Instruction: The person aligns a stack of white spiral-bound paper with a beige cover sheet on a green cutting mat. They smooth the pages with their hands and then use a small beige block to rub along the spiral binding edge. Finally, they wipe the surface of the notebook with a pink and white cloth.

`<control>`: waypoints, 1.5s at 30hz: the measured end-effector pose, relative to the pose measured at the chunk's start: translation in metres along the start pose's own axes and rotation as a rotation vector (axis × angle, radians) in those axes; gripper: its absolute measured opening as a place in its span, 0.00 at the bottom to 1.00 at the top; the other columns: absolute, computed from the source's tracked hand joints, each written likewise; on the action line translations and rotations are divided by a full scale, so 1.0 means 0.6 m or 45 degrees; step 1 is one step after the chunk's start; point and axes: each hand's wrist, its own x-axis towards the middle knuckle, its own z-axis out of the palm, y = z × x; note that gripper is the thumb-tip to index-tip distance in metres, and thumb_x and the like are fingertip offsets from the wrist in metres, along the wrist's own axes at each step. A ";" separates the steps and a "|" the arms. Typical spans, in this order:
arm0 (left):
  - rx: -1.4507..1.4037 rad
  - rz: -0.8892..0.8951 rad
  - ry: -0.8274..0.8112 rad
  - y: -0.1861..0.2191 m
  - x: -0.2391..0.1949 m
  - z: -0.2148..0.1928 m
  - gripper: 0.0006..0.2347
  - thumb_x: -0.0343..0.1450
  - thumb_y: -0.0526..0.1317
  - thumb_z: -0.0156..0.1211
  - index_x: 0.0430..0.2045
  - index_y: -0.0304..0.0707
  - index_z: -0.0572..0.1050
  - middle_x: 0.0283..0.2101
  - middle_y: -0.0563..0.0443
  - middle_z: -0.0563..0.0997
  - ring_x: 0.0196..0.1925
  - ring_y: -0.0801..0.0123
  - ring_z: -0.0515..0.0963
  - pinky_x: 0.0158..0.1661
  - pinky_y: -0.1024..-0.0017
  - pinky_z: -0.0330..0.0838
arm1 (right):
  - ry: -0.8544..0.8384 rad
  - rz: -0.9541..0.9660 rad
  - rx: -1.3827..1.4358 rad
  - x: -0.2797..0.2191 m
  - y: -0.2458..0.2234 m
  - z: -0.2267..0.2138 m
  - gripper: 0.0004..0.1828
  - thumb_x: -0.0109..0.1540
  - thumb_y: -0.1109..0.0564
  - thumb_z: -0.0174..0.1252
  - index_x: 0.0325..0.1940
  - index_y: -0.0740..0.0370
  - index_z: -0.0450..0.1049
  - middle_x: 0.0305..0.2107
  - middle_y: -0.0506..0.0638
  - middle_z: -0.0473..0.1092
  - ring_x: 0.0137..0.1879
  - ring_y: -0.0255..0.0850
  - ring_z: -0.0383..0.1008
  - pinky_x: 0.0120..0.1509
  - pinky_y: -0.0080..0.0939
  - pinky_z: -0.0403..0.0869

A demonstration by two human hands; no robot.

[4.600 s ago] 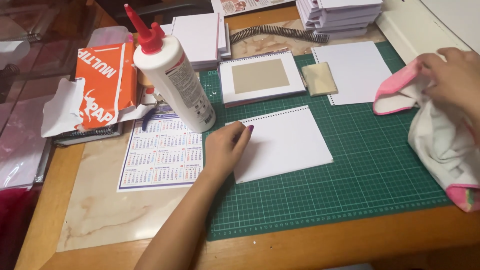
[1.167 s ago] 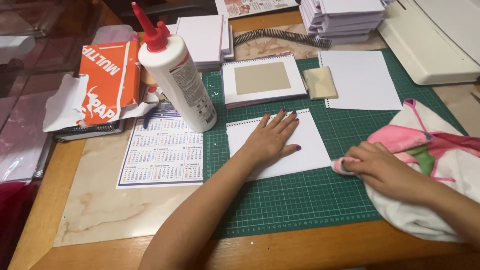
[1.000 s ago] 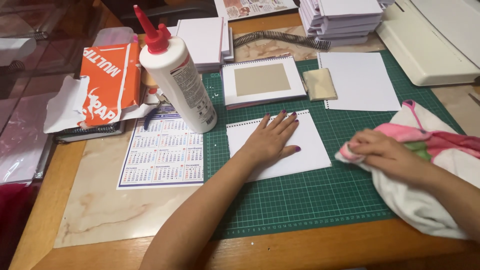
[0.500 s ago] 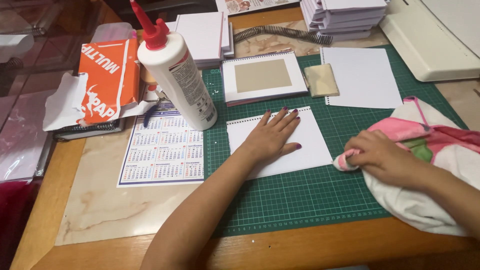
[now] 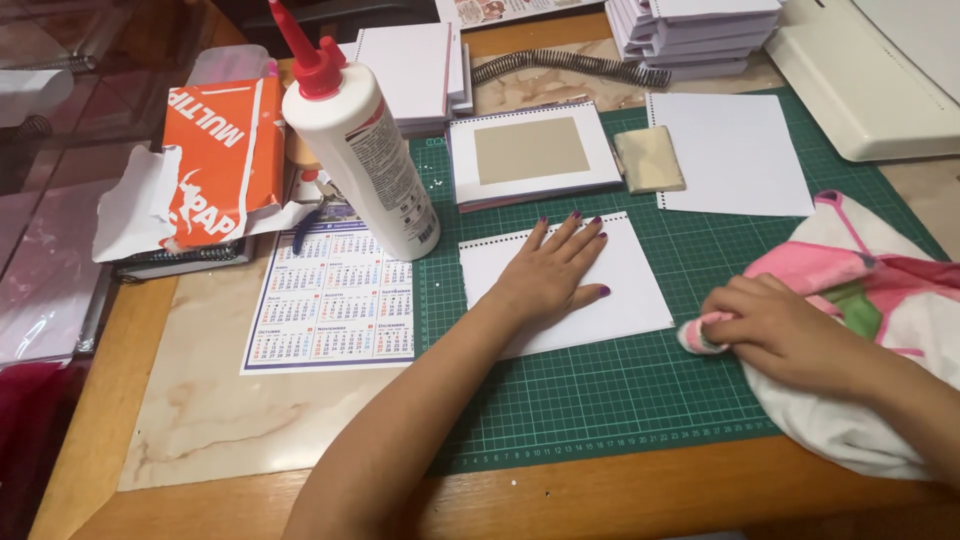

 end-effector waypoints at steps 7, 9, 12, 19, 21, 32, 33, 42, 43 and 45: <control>0.046 0.034 0.016 -0.006 0.005 0.008 0.33 0.76 0.62 0.26 0.74 0.42 0.46 0.79 0.47 0.41 0.80 0.54 0.36 0.73 0.47 0.25 | 0.132 -0.218 -0.143 0.080 -0.044 -0.007 0.10 0.62 0.55 0.55 0.43 0.48 0.80 0.49 0.49 0.73 0.53 0.49 0.68 0.55 0.55 0.65; 0.019 0.056 0.051 -0.009 0.005 0.016 0.33 0.76 0.63 0.29 0.74 0.42 0.49 0.79 0.47 0.45 0.80 0.54 0.38 0.73 0.46 0.27 | -0.021 -0.500 -0.430 0.111 -0.048 -0.002 0.14 0.56 0.61 0.55 0.44 0.49 0.76 0.50 0.50 0.69 0.52 0.51 0.65 0.50 0.55 0.64; 0.003 0.077 0.108 -0.014 0.006 0.023 0.33 0.76 0.62 0.31 0.73 0.40 0.50 0.78 0.46 0.47 0.80 0.54 0.40 0.73 0.45 0.28 | -0.153 -0.407 -0.545 0.094 -0.038 -0.005 0.18 0.56 0.60 0.60 0.49 0.48 0.78 0.56 0.51 0.69 0.59 0.53 0.65 0.56 0.58 0.65; -0.006 0.050 -0.051 -0.004 0.001 -0.005 0.34 0.76 0.62 0.27 0.74 0.41 0.45 0.79 0.48 0.42 0.80 0.56 0.35 0.73 0.46 0.25 | -0.063 -0.319 -0.579 0.034 0.030 0.020 0.30 0.43 0.63 0.61 0.49 0.43 0.76 0.58 0.45 0.68 0.58 0.53 0.66 0.56 0.59 0.65; 0.003 0.050 0.002 -0.008 0.005 0.005 0.34 0.76 0.62 0.29 0.74 0.41 0.47 0.79 0.47 0.44 0.80 0.56 0.37 0.73 0.46 0.27 | -0.159 -0.217 -0.607 0.024 0.029 0.011 0.30 0.45 0.64 0.63 0.51 0.44 0.76 0.60 0.45 0.66 0.60 0.52 0.63 0.55 0.58 0.64; 0.012 0.021 -0.009 0.000 0.005 -0.011 0.34 0.75 0.63 0.25 0.74 0.44 0.45 0.79 0.48 0.43 0.81 0.55 0.37 0.72 0.45 0.26 | -0.045 -0.120 -0.732 0.018 0.037 -0.080 0.23 0.48 0.62 0.61 0.44 0.41 0.79 0.52 0.39 0.71 0.57 0.44 0.68 0.49 0.52 0.69; -0.002 0.025 0.008 -0.002 0.004 -0.003 0.34 0.74 0.64 0.26 0.74 0.47 0.47 0.79 0.49 0.44 0.81 0.54 0.38 0.72 0.44 0.26 | 0.077 -0.184 -0.735 0.025 0.035 -0.093 0.20 0.47 0.61 0.62 0.42 0.43 0.78 0.51 0.42 0.72 0.59 0.45 0.69 0.49 0.53 0.71; 0.058 0.105 0.005 -0.065 -0.055 -0.030 0.28 0.77 0.59 0.24 0.74 0.56 0.50 0.78 0.56 0.48 0.81 0.53 0.38 0.72 0.44 0.24 | -0.168 -0.422 -0.645 0.144 -0.143 -0.017 0.24 0.58 0.61 0.59 0.60 0.52 0.73 0.59 0.52 0.67 0.58 0.50 0.67 0.58 0.55 0.69; 0.058 0.105 0.002 -0.058 -0.061 -0.038 0.28 0.77 0.59 0.24 0.74 0.56 0.50 0.78 0.56 0.48 0.81 0.53 0.38 0.72 0.44 0.24 | -0.167 -0.422 -0.642 0.147 -0.145 0.005 0.24 0.58 0.61 0.59 0.60 0.52 0.73 0.59 0.52 0.67 0.58 0.50 0.67 0.58 0.55 0.69; 0.082 0.023 -0.030 -0.042 -0.071 -0.052 0.26 0.80 0.58 0.21 0.74 0.57 0.54 0.79 0.57 0.53 0.82 0.59 0.42 0.75 0.49 0.26 | 0.151 -0.691 -0.819 0.148 -0.149 0.050 0.15 0.62 0.59 0.49 0.53 0.54 0.72 0.55 0.55 0.67 0.53 0.55 0.66 0.44 0.52 0.66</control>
